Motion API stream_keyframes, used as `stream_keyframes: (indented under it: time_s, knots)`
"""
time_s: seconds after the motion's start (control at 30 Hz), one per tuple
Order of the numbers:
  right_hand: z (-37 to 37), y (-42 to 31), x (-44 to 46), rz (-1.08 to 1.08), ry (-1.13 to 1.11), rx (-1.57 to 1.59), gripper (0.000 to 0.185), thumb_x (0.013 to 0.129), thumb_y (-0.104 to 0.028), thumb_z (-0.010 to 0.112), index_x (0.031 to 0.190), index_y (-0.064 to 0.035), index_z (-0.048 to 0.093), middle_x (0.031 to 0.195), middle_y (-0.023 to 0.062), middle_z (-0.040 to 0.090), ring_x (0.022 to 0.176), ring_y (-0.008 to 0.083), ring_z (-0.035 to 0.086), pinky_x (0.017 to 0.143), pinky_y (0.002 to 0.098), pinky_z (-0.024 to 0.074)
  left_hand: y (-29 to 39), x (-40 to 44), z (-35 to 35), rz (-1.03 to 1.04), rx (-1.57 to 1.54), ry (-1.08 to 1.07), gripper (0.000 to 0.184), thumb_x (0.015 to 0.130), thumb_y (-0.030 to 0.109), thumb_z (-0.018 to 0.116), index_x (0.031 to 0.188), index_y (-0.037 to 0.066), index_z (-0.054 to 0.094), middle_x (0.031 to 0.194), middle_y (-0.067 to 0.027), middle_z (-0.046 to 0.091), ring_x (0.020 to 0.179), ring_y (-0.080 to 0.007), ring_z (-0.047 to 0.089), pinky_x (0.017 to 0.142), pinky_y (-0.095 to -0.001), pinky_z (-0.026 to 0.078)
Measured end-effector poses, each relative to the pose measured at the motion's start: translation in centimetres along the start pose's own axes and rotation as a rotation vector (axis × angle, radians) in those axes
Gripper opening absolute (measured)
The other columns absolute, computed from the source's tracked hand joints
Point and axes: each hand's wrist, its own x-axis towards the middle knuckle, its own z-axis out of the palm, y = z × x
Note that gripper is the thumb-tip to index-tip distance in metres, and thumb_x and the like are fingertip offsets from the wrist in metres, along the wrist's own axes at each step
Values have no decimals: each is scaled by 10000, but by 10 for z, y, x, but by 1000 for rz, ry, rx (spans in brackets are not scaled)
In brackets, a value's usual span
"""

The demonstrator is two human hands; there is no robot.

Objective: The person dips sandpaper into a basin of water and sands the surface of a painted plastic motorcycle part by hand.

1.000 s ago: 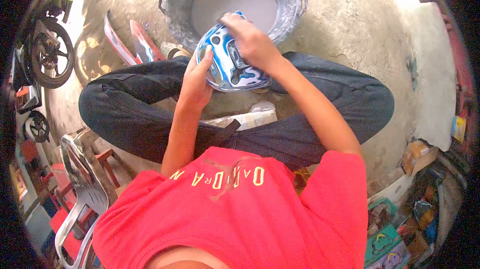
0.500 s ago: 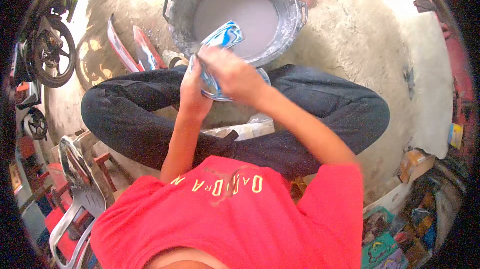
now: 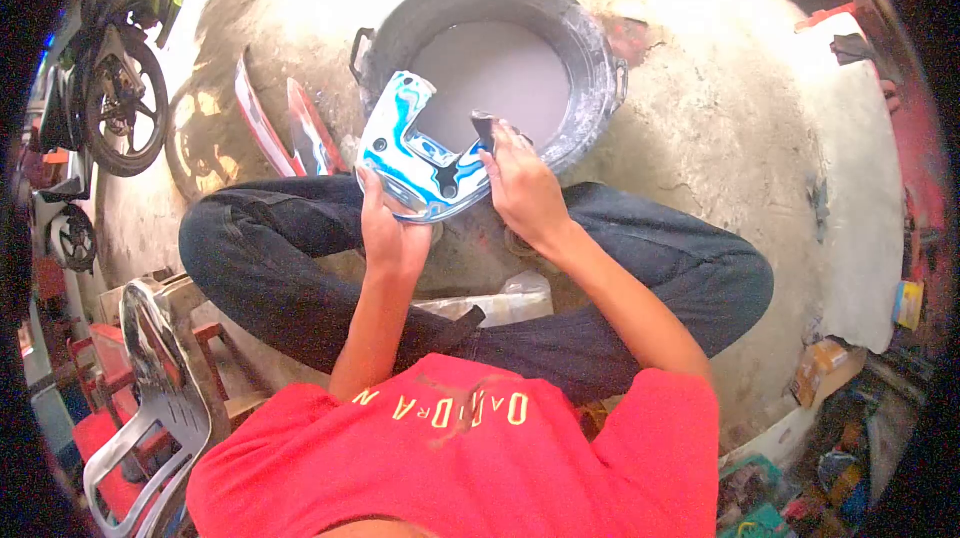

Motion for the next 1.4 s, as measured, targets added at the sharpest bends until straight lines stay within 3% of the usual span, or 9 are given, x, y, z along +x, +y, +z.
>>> stream_keyframes:
  time_s: [0.17,0.3,0.77,0.87,0.93,1.1,1.2,1.23,1.4]
  knots:
    - [1,-51,-15,-274,-154,58,484,869,-84,545,1340,25,534,1350,214,580,1259,347,564,1086,471,421,3,14,-51,-212,-224,-496,438,1081,366,366,1404,79,436,1376,-88,541,1266,-237,526,1103,-428,391]
    - [-4,-14,8,-74,-24,-6,428,896,-40,558,1318,27,544,1323,229,585,1251,386,551,1040,449,453,2,3,-9,-26,-34,-10,406,1074,324,402,1398,82,439,1364,-91,545,1279,-238,514,1105,-440,389]
    - [-2,-18,-4,111,-25,79,382,922,-98,539,1268,65,553,1231,248,617,1128,392,605,996,465,466,0,3,-9,-28,-52,-83,494,1073,425,352,1431,89,404,1411,-106,504,1309,-259,483,1129,-469,363]
    - [0,-56,-16,-247,-103,65,444,882,-40,582,1323,9,552,1323,208,595,1257,336,567,1061,439,443,-5,29,-68,-196,-323,-645,510,1073,436,338,1445,90,389,1426,-111,494,1322,-268,473,1132,-473,359]
    - [5,-26,-5,-197,5,26,386,894,-72,538,1267,18,579,1268,216,619,1198,361,590,1040,453,454,0,4,-11,-48,-34,-105,520,1073,438,334,1456,89,378,1444,-114,482,1322,-271,473,1142,-477,344]
    - [4,-20,-4,65,-32,-4,388,898,-67,541,1260,71,563,1248,254,613,1170,376,595,1007,458,467,-5,4,-12,-43,-21,-63,523,1070,442,341,1456,91,376,1446,-111,478,1325,-270,468,1144,-486,339]
    - [7,-51,-20,-281,-80,29,483,835,-8,587,1317,10,564,1318,212,600,1231,332,586,1059,425,450,-9,37,-78,-234,-339,-704,522,1069,437,357,1462,93,368,1459,-106,465,1335,-267,459,1144,-487,341]
    - [7,-40,-14,-232,-43,18,472,849,-10,582,1320,11,561,1322,221,594,1230,341,583,1058,428,449,-5,19,-46,-173,-98,-213,526,1069,447,349,1459,94,371,1442,-101,483,1311,-265,482,1126,-479,364]
    - [-3,-11,1,139,5,39,437,899,-94,534,1305,68,542,1289,248,597,1191,371,592,1025,435,469,-6,8,-15,-57,-5,-70,536,1072,461,314,1452,88,377,1413,-99,514,1282,-266,509,1113,-469,378]
